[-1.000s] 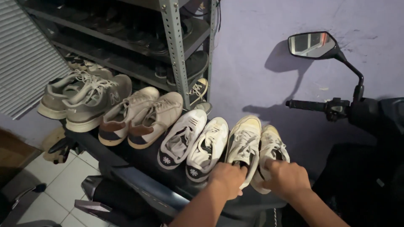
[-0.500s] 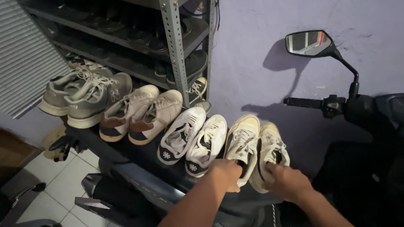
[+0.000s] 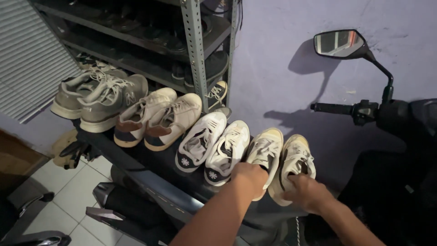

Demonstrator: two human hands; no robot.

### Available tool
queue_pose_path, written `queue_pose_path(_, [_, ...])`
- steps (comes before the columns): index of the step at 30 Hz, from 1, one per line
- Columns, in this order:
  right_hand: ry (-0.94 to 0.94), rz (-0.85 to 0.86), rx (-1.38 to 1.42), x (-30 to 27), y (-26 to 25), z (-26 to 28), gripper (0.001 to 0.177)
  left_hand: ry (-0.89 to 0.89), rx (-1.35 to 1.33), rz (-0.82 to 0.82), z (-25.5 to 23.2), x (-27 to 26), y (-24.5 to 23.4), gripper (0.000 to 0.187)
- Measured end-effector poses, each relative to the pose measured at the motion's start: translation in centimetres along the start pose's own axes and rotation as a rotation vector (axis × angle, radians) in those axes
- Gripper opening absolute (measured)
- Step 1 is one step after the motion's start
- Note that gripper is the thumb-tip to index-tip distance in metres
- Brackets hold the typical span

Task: The person removes shoes from a shoe rack and from the floor by hand and arranges them in a line on a motorcycle seat.

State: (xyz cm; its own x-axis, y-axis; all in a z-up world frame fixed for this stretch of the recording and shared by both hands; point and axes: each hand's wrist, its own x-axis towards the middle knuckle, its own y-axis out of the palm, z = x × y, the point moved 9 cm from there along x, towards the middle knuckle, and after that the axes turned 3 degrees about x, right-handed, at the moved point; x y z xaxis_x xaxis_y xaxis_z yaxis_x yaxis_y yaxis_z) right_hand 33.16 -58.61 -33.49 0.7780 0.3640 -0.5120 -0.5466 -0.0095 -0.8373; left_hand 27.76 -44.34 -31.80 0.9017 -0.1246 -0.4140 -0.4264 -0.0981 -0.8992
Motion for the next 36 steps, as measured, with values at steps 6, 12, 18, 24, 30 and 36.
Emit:
queue_pose_path(6, [0.190,-0.058,-0.012,-3.2,-1.7,1.8,0.084,-0.002,0.008,-0.098,-0.3,0.0,-1.2,0.047])
queue_pose_path(12, [0.301,-0.164,-0.005,-3.6,-3.0,1.4,0.073,-0.021,0.034,-0.155,0.3,-0.1,-2.1,0.049])
queue_pose_path(18, [0.068,-0.129,0.017,-0.7,-0.7,0.3,0.052,-0.002,0.119,-0.105,-0.1,-0.5,-2.2,0.026])
queue_pose_path(24, [-0.019,-0.054,-0.105,-1.6,2.0,1.4,0.050,-0.051,0.014,0.035,-0.5,-1.3,-1.4,0.033])
queue_pose_path(30, [0.093,-0.151,0.020,-5.2,2.0,3.1,0.055,-0.055,0.040,-0.011,0.0,-1.3,-1.6,0.032])
queue_pose_path(36, [0.209,-0.093,-0.064,-5.8,-0.1,3.5,0.066,-0.046,0.032,-0.059,1.1,-1.0,-1.7,0.036])
